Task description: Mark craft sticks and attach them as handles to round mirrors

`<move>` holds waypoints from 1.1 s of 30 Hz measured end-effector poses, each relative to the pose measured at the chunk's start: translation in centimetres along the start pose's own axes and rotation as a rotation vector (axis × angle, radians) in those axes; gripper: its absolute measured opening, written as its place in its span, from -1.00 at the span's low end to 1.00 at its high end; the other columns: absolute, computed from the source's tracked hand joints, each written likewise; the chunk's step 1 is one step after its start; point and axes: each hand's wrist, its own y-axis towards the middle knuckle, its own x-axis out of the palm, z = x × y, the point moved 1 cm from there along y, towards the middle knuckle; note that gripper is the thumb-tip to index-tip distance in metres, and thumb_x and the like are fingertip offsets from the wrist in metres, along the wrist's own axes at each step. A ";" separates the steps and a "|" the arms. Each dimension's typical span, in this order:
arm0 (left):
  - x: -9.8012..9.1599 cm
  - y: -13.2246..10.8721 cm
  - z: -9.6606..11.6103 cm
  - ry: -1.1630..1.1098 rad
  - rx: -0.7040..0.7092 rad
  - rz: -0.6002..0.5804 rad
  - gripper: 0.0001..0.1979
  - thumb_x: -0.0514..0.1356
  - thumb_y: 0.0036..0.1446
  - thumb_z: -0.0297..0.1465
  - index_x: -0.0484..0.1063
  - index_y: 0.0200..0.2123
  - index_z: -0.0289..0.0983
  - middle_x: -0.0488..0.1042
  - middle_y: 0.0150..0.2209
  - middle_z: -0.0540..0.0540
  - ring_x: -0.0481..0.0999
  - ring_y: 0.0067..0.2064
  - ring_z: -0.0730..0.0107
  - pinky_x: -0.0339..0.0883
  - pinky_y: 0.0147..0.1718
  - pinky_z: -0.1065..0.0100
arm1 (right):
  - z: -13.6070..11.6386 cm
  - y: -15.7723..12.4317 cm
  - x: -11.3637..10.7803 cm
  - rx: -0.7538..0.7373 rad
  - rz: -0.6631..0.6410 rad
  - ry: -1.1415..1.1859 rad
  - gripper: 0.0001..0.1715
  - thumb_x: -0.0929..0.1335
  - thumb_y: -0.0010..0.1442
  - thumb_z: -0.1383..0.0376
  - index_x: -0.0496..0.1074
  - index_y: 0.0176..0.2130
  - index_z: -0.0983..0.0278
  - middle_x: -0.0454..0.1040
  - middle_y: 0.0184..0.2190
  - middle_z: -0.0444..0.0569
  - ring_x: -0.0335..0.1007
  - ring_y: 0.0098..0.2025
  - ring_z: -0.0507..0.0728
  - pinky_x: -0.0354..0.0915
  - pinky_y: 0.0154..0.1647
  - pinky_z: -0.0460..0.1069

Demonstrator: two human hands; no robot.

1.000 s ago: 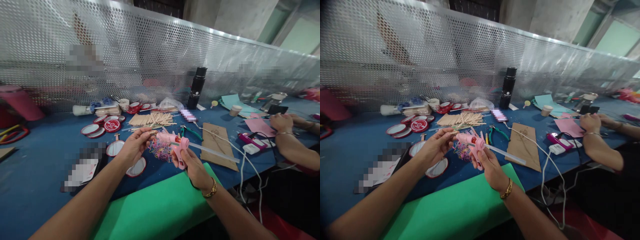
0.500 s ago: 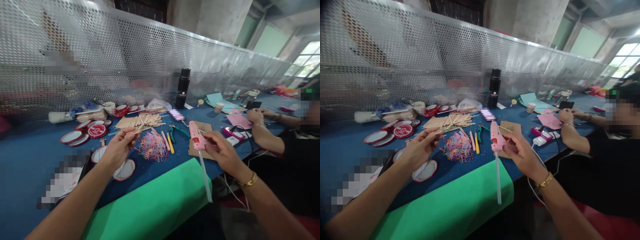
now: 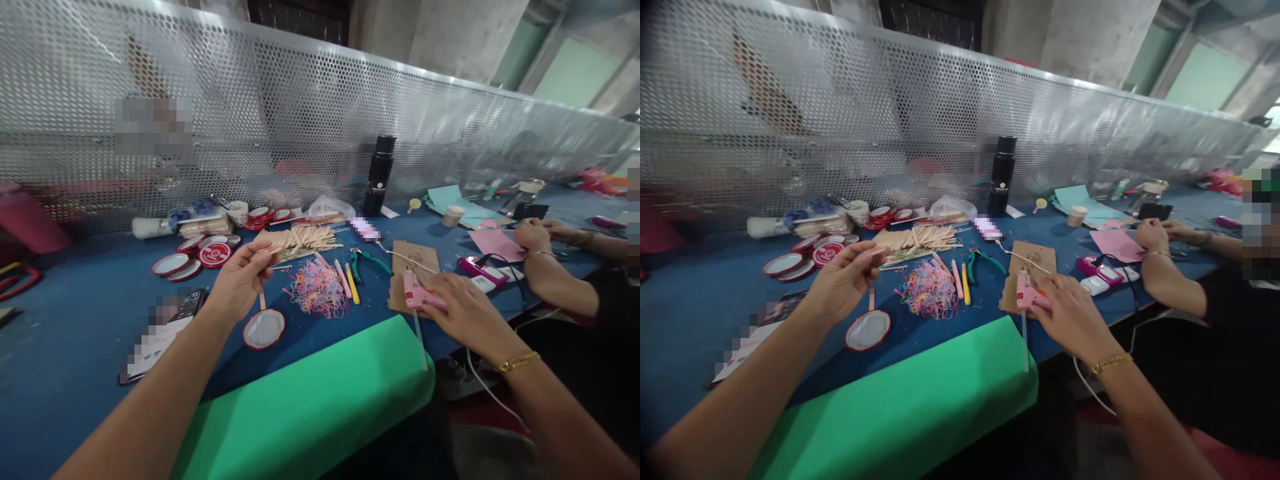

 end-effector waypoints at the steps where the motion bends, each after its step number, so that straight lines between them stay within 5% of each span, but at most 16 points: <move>1: 0.0 0.0 0.0 -0.004 0.002 0.004 -0.73 0.49 -0.09 -0.50 0.57 -0.28 -0.25 0.66 -0.30 -0.03 0.61 -0.34 0.51 0.39 -0.48 0.61 | -1.4 0.3 -0.5 0.002 0.069 0.010 -0.49 0.36 0.28 0.13 0.42 0.13 0.33 0.47 0.04 0.27 0.37 0.11 0.45 0.30 0.15 0.35; 5: -0.2 0.0 0.3 -0.013 0.003 0.025 -0.76 0.48 -0.05 -0.51 0.57 -0.28 -0.24 0.66 -0.29 -0.02 0.61 -0.34 0.52 0.40 -0.49 0.61 | -10.9 1.4 -1.2 -0.053 0.171 0.247 -0.50 0.36 0.32 0.14 0.35 0.19 0.24 0.46 0.08 0.22 0.35 0.15 0.42 0.29 0.15 0.38; 9: -0.5 0.1 0.7 -0.036 0.029 0.016 -0.78 0.46 0.00 -0.50 0.57 -0.25 -0.24 0.67 -0.27 -0.05 0.62 -0.32 0.52 0.41 -0.46 0.62 | -21.3 2.9 0.3 -0.158 -0.021 0.438 -0.41 0.42 0.27 0.10 0.36 0.18 0.31 0.45 0.07 0.24 0.34 0.11 0.39 0.36 0.10 0.31; 14: -0.6 0.1 1.2 -0.073 0.039 0.020 -0.79 0.45 0.02 -0.50 0.56 -0.26 -0.24 0.67 -0.28 -0.04 0.62 -0.34 0.52 0.40 -0.48 0.62 | -27.4 5.5 2.5 -0.111 -0.182 0.411 -0.26 0.43 0.21 -0.09 0.42 0.12 0.41 0.47 -0.05 0.30 0.34 0.01 0.42 0.39 -0.03 0.32; 19: -0.4 -0.1 1.1 -0.100 0.020 0.005 -0.80 0.44 0.02 -0.52 0.57 -0.26 -0.24 0.68 -0.26 -0.06 0.63 -0.34 0.51 0.42 -0.49 0.62 | -28.3 6.6 3.5 -0.142 -0.197 0.349 -0.23 0.47 0.19 0.06 0.37 0.21 0.45 0.52 -0.09 0.28 0.36 -0.02 0.39 0.39 -0.04 0.30; 23: -0.2 -0.2 1.0 -0.117 0.002 -0.014 -0.80 0.44 0.02 -0.54 0.57 -0.26 -0.24 0.68 -0.26 -0.06 0.63 -0.34 0.50 0.43 -0.50 0.62 | -26.6 5.6 2.9 -0.131 -0.155 0.375 -0.26 0.47 0.18 0.16 0.34 0.24 0.43 0.51 -0.09 0.24 0.36 -0.02 0.40 0.41 -0.04 0.30; 29: 0.4 -0.5 0.6 -0.105 -0.040 -0.034 -0.80 0.44 0.03 -0.54 0.56 -0.26 -0.26 0.67 -0.25 -0.06 0.62 -0.37 0.52 0.45 -0.50 0.61 | -20.9 2.5 1.9 -0.070 0.180 0.487 -0.24 0.39 0.25 0.23 0.14 0.34 0.31 0.39 0.18 0.26 0.27 0.23 0.39 0.26 0.25 0.37; 33: 1.2 -1.0 -0.7 -0.105 -0.082 -0.058 -0.82 0.41 0.06 -0.55 0.56 -0.25 -0.27 0.67 -0.25 -0.07 0.62 -0.38 0.52 0.45 -0.50 0.60 | -19.2 1.6 1.9 -0.147 0.267 0.550 -0.13 0.39 0.24 0.23 0.01 0.40 0.23 0.35 0.23 0.22 0.25 0.28 0.39 0.25 0.27 0.38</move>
